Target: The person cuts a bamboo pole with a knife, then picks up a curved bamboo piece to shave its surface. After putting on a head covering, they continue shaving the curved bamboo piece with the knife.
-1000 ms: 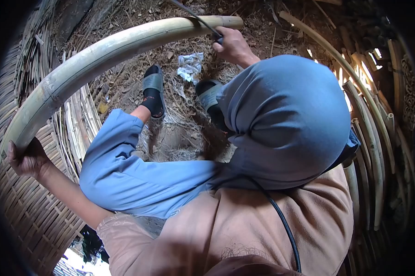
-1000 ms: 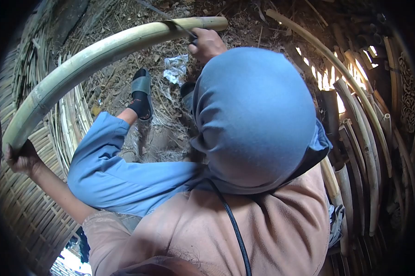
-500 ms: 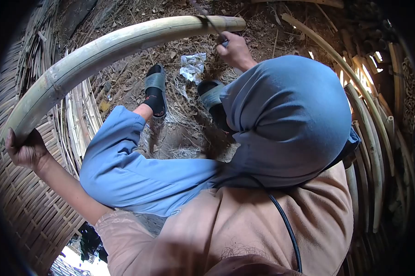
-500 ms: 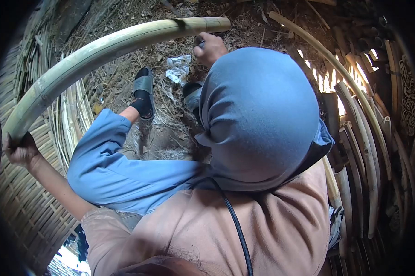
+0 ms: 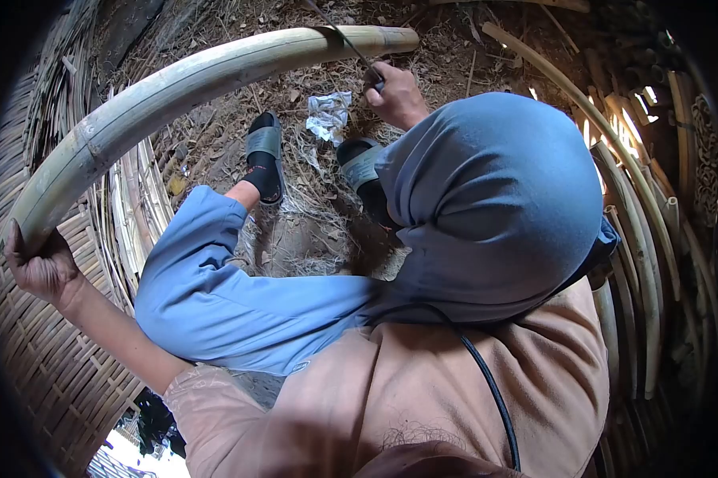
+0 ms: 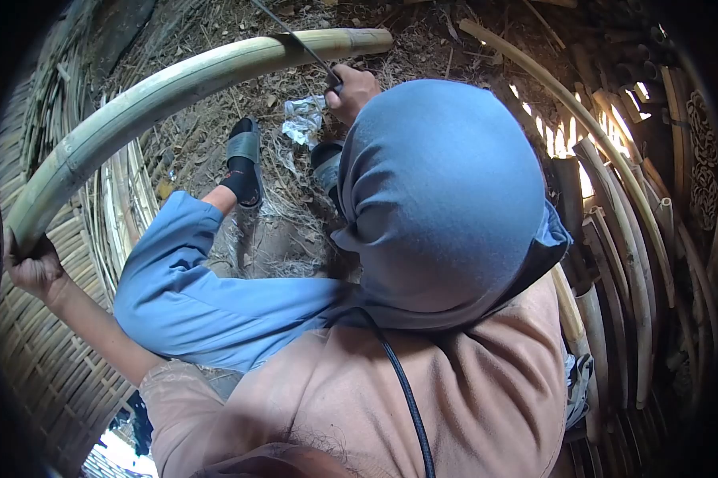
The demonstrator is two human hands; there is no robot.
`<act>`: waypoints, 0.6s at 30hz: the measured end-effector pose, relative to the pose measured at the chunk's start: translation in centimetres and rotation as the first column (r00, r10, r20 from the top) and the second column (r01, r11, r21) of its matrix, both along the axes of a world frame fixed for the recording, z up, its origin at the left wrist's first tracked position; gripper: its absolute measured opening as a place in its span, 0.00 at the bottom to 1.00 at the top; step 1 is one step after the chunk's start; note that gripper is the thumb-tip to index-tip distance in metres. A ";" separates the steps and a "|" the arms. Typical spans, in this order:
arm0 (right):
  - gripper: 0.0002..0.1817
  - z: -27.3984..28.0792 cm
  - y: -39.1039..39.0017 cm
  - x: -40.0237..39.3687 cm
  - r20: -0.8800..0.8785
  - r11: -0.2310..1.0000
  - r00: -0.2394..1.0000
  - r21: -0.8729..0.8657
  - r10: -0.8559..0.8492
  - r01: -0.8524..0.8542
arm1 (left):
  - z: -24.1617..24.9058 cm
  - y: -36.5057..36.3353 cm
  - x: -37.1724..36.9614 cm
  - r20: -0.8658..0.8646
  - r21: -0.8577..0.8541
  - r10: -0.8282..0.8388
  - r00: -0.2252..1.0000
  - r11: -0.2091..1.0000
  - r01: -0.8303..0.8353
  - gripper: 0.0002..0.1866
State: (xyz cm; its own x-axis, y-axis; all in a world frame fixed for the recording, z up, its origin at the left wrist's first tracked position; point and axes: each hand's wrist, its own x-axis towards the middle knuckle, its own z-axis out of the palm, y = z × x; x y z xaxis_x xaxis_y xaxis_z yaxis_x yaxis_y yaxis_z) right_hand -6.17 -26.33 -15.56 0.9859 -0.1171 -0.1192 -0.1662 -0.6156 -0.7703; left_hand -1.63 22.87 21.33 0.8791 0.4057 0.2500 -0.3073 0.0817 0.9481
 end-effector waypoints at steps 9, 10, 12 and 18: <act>0.16 -6.8 -6.2 0.3 -0.238 0.980 0.951 -0.034 -0.199 0.196 | -0.2 0.5 0.8 -0.026 0.010 0.003 1.000 1.000 -0.002 0.14; 0.16 -5.9 -4.6 0.8 -0.158 0.985 0.972 -0.005 -0.174 0.175 | -0.2 0.1 1.0 -0.019 0.014 0.025 0.999 1.000 -0.025 0.13; 0.15 -3.9 -1.8 0.7 -0.025 0.996 0.996 0.032 -0.087 0.088 | 0.0 -0.2 1.0 -0.017 0.034 0.081 0.997 0.996 -0.080 0.13; 0.14 -5.0 -2.7 -0.7 -0.229 0.961 0.957 0.169 -0.178 0.219 | -1.1 -0.1 0.8 -0.064 0.020 0.135 0.989 0.991 -0.134 0.13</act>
